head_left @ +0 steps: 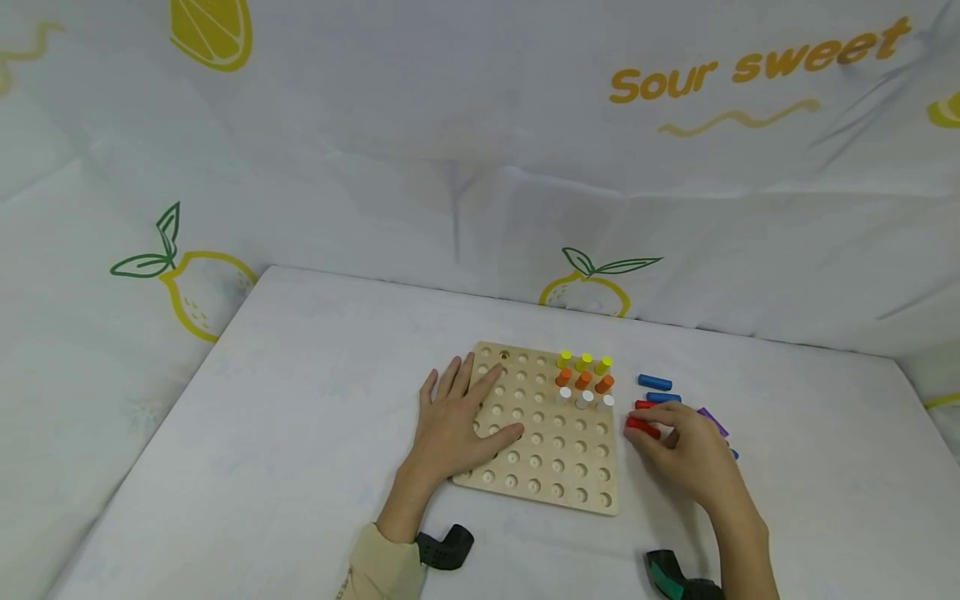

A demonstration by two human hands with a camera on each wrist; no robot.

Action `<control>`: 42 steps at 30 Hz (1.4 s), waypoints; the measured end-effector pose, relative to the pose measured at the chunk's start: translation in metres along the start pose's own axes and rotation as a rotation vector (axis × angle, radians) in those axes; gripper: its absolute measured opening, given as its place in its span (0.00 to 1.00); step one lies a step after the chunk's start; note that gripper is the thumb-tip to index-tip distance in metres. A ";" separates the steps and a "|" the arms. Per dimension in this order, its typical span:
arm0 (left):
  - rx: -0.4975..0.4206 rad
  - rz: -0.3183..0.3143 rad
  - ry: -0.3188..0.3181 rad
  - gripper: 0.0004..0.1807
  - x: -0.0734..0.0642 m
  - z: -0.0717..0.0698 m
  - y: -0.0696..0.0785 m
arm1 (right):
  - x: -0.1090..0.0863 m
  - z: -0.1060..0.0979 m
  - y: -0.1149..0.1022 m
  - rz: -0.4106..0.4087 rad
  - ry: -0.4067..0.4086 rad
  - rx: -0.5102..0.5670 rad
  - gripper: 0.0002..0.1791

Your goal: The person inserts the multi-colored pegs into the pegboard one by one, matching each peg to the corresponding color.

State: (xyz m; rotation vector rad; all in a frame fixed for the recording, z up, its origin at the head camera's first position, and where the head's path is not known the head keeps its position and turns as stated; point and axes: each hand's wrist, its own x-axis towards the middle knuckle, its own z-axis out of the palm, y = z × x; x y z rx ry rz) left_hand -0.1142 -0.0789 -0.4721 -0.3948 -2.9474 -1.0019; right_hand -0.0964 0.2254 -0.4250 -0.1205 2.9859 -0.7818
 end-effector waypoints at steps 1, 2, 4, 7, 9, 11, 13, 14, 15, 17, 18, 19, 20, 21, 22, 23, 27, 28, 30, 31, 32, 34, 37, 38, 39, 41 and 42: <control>0.000 0.000 -0.001 0.47 0.000 0.000 0.000 | -0.001 0.000 -0.001 0.001 0.007 0.009 0.14; 0.001 -0.001 -0.001 0.47 0.000 0.000 0.000 | -0.001 0.000 -0.001 0.002 0.014 0.022 0.14; 0.002 -0.003 -0.003 0.48 0.000 0.000 0.000 | -0.002 -0.001 -0.003 0.011 0.029 0.042 0.13; 0.002 -0.005 -0.004 0.48 0.000 0.000 0.000 | -0.002 -0.002 -0.005 0.028 0.051 0.064 0.14; 0.002 -0.005 -0.005 0.48 0.000 0.000 0.000 | -0.002 -0.003 -0.007 0.032 0.067 0.074 0.14; 0.002 -0.005 -0.005 0.48 0.000 0.000 0.000 | -0.002 -0.003 -0.008 0.030 0.081 0.097 0.14; 0.002 -0.005 -0.005 0.48 0.000 0.000 0.000 | -0.002 -0.003 -0.009 0.021 0.093 0.124 0.14; 0.002 -0.005 -0.005 0.48 0.000 0.000 0.000 | -0.002 -0.003 -0.010 0.013 0.101 0.140 0.14; 0.002 -0.006 -0.006 0.48 0.000 0.000 0.000 | -0.002 -0.003 -0.011 0.006 0.104 0.157 0.14; 0.002 -0.007 -0.005 0.48 0.000 0.000 0.000 | -0.002 -0.002 -0.012 -0.013 0.108 0.183 0.14; 0.003 -0.006 -0.005 0.48 0.000 0.000 0.000 | -0.003 -0.002 -0.013 -0.019 0.108 0.195 0.14; 0.004 -0.007 -0.006 0.48 0.001 0.000 0.000 | -0.003 -0.002 -0.014 -0.026 0.107 0.208 0.14; 0.005 -0.007 -0.007 0.48 0.001 0.001 0.000 | -0.003 -0.002 -0.014 -0.032 0.105 0.220 0.14; 0.006 -0.007 -0.008 0.48 0.001 0.001 0.000 | -0.003 -0.002 -0.015 -0.035 0.100 0.229 0.14; 0.007 -0.006 -0.008 0.48 0.001 0.001 0.000 | -0.003 -0.002 -0.016 -0.038 0.096 0.240 0.14; 0.008 -0.006 -0.009 0.48 0.001 0.001 0.000 | -0.003 -0.002 -0.016 -0.039 0.094 0.253 0.14; 0.010 -0.005 -0.009 0.48 0.001 0.001 0.000 | -0.003 -0.001 -0.019 -0.053 0.093 0.294 0.13; 0.010 -0.006 -0.008 0.48 0.001 0.001 0.000 | -0.003 0.000 -0.020 -0.056 0.092 0.306 0.13; 0.012 -0.007 -0.007 0.48 0.001 0.000 0.000 | -0.003 0.000 -0.022 -0.063 0.092 0.323 0.13; 0.011 -0.007 -0.007 0.48 0.001 0.000 0.000 | -0.003 0.001 -0.022 -0.062 0.093 0.329 0.13; 0.012 -0.007 -0.007 0.48 0.000 0.000 0.000 | -0.003 0.002 -0.024 -0.060 0.093 0.334 0.14; 0.013 -0.008 -0.005 0.48 0.000 0.000 0.000 | -0.003 0.003 -0.026 -0.059 0.099 0.341 0.14; 0.015 -0.009 -0.006 0.48 0.000 0.000 0.000 | -0.002 0.004 -0.028 -0.073 0.111 0.353 0.14; 0.017 -0.009 -0.005 0.48 0.000 0.000 0.000 | -0.002 0.005 -0.029 -0.082 0.112 0.362 0.14; 0.017 -0.009 -0.004 0.48 0.000 0.000 0.000 | -0.001 0.006 -0.029 -0.094 0.112 0.373 0.13; 0.018 -0.007 -0.004 0.48 0.001 0.000 0.001 | -0.001 0.008 -0.030 -0.113 0.106 0.401 0.13; 0.018 -0.006 -0.003 0.48 0.001 0.000 0.001 | 0.000 0.009 -0.031 -0.121 0.102 0.416 0.13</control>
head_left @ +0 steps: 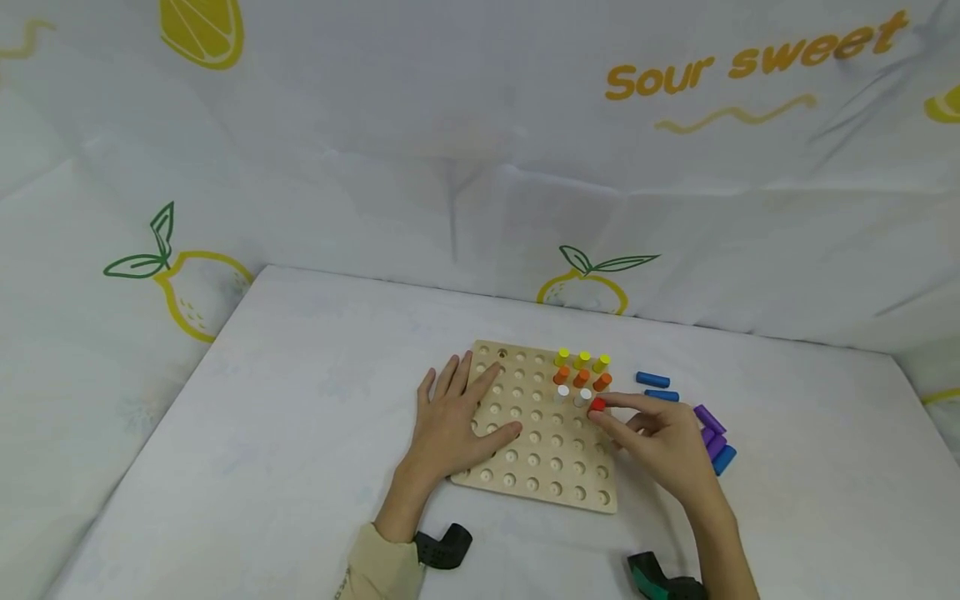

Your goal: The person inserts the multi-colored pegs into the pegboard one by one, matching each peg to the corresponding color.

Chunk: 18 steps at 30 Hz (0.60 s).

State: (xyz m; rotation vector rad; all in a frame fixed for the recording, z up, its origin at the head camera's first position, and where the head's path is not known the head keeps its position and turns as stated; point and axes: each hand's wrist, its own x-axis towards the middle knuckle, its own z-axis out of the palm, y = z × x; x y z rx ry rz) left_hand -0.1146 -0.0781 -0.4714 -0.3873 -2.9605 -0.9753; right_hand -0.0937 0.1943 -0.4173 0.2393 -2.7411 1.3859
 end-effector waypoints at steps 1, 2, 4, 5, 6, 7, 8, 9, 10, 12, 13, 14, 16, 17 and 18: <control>-0.001 0.000 0.000 0.48 0.000 0.000 0.000 | 0.001 0.001 -0.001 0.000 -0.007 0.018 0.13; 0.000 0.000 0.001 0.48 0.000 -0.001 0.000 | 0.001 0.002 -0.001 0.000 -0.014 0.036 0.12; 0.003 -0.002 -0.002 0.48 0.000 -0.001 0.000 | 0.002 0.005 -0.003 0.007 -0.028 0.064 0.12; 0.003 -0.003 -0.003 0.48 0.000 -0.001 0.000 | 0.002 0.006 -0.003 0.013 -0.036 0.076 0.12; 0.003 -0.004 -0.004 0.48 0.000 -0.001 0.000 | 0.002 0.008 -0.004 0.019 -0.042 0.085 0.12; 0.004 -0.005 -0.005 0.48 0.000 -0.001 0.000 | 0.002 0.009 -0.005 0.024 -0.051 0.097 0.12; 0.003 -0.006 -0.006 0.48 0.000 -0.001 0.000 | 0.003 0.011 -0.005 0.026 -0.059 0.111 0.13; -0.001 -0.006 -0.007 0.48 0.000 -0.001 0.000 | 0.003 0.012 -0.006 0.026 -0.065 0.126 0.13; -0.003 -0.007 -0.007 0.48 0.001 -0.001 0.000 | 0.003 0.013 -0.006 0.026 -0.072 0.141 0.13; -0.007 -0.008 -0.009 0.48 0.001 -0.001 0.000 | 0.004 0.016 -0.006 0.019 -0.081 0.165 0.13; -0.008 -0.009 -0.009 0.48 0.001 -0.001 0.001 | 0.004 0.017 -0.006 0.018 -0.087 0.175 0.13; -0.009 -0.010 -0.010 0.48 0.001 -0.002 0.001 | 0.004 0.018 -0.005 0.017 -0.092 0.185 0.13; -0.006 -0.011 -0.010 0.48 0.001 -0.002 0.001 | 0.005 0.020 -0.005 0.019 -0.105 0.192 0.13; -0.005 -0.011 -0.011 0.48 0.001 -0.002 0.001 | 0.005 0.021 -0.004 0.021 -0.111 0.198 0.13; -0.004 -0.011 -0.012 0.48 0.001 -0.002 0.001 | 0.005 0.022 -0.003 0.024 -0.117 0.204 0.13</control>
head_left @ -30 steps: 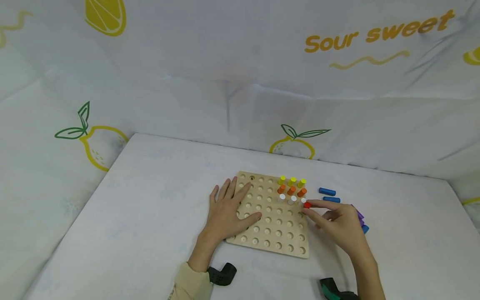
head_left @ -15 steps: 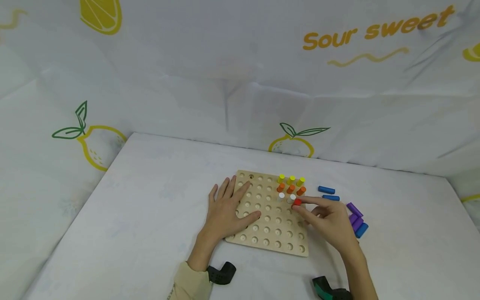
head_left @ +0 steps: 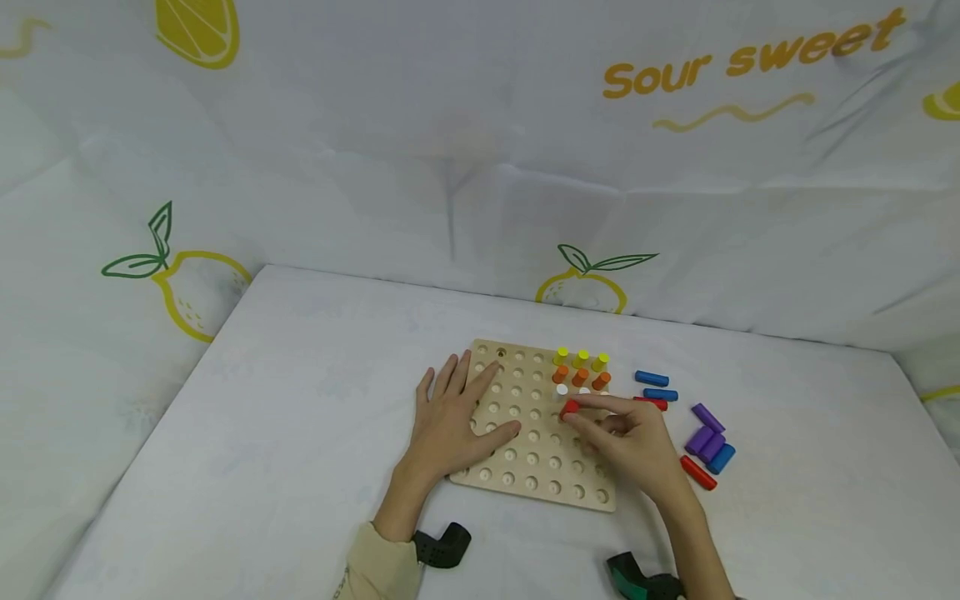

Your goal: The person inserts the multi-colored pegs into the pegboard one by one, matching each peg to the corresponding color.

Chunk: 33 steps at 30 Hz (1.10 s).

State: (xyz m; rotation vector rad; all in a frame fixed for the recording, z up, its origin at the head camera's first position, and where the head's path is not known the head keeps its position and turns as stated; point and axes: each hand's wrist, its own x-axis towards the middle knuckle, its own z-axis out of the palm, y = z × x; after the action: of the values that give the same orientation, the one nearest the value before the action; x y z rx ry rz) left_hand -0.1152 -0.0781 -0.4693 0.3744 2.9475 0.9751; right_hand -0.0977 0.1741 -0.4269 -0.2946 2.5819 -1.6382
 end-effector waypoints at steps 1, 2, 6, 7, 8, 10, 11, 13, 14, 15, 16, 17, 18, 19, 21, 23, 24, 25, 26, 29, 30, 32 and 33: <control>0.000 0.000 -0.001 0.48 0.000 0.000 0.000 | 0.000 0.001 0.001 0.001 -0.006 0.008 0.13; 0.001 0.001 -0.001 0.48 0.000 0.000 0.000 | 0.001 0.001 0.001 0.000 -0.012 0.016 0.14; -0.001 0.003 -0.001 0.48 0.000 0.000 0.000 | 0.002 0.004 0.004 0.003 -0.023 0.030 0.14; 0.000 0.004 0.000 0.48 0.000 0.001 0.000 | 0.002 0.005 0.004 0.006 -0.026 0.031 0.14; 0.000 0.004 0.001 0.48 0.000 0.001 0.000 | 0.002 0.005 0.005 0.010 -0.029 0.029 0.14; 0.000 0.004 0.001 0.48 0.000 0.001 0.000 | 0.003 0.006 0.006 0.017 -0.034 0.023 0.14; 0.001 0.003 0.001 0.48 0.000 0.001 0.000 | 0.003 0.006 0.007 0.019 -0.037 0.018 0.14; 0.005 0.001 -0.001 0.48 0.000 0.001 0.000 | 0.003 0.007 0.007 0.024 -0.043 0.010 0.15; 0.008 -0.001 -0.002 0.48 0.001 0.002 0.000 | 0.003 0.007 0.008 0.026 -0.045 0.004 0.15; 0.010 -0.001 -0.004 0.48 0.001 0.002 0.000 | 0.003 0.008 0.008 0.030 -0.046 0.001 0.15; 0.012 -0.002 -0.005 0.48 0.001 0.002 0.000 | 0.003 0.008 0.008 0.035 -0.048 -0.001 0.15; 0.014 -0.002 -0.006 0.48 0.001 0.002 0.000 | 0.003 0.008 0.008 0.041 -0.050 -0.001 0.15; 0.015 -0.002 -0.006 0.48 0.001 0.002 0.000 | 0.003 0.008 0.008 0.049 -0.052 0.000 0.15; 0.016 -0.002 -0.006 0.48 0.000 0.002 0.000 | 0.004 0.008 0.008 0.055 -0.053 0.001 0.15; 0.014 -0.001 -0.004 0.48 0.000 0.002 0.000 | 0.004 0.009 0.009 0.066 -0.057 0.006 0.15; 0.013 -0.001 -0.003 0.48 0.000 0.002 0.000 | 0.004 0.009 0.009 0.070 -0.059 0.009 0.15; 0.011 -0.001 -0.003 0.48 0.000 0.002 0.000 | 0.004 0.009 0.009 0.069 -0.059 0.010 0.15; 0.011 -0.001 -0.003 0.48 0.000 0.001 0.001 | 0.004 0.009 0.009 0.068 -0.058 0.008 0.15; 0.009 0.000 -0.003 0.48 0.000 0.001 0.001 | 0.003 0.009 0.009 0.068 -0.057 0.008 0.15; 0.009 0.000 -0.004 0.48 0.000 0.002 0.001 | 0.003 0.010 0.009 0.067 -0.050 -0.005 0.15; 0.008 0.000 -0.005 0.48 0.000 0.002 0.001 | 0.003 0.010 0.009 0.067 -0.049 -0.009 0.15; 0.009 -0.001 -0.005 0.48 0.000 0.002 0.000 | 0.003 0.010 0.009 0.065 -0.047 -0.019 0.15; 0.010 -0.002 -0.005 0.48 0.000 0.002 0.000 | 0.003 0.010 0.009 0.061 -0.046 -0.024 0.15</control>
State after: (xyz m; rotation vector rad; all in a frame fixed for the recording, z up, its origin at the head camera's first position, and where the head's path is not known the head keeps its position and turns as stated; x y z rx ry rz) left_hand -0.1152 -0.0768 -0.4709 0.3735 2.9494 0.9579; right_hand -0.1003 0.1680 -0.4391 -0.2491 2.5526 -1.5628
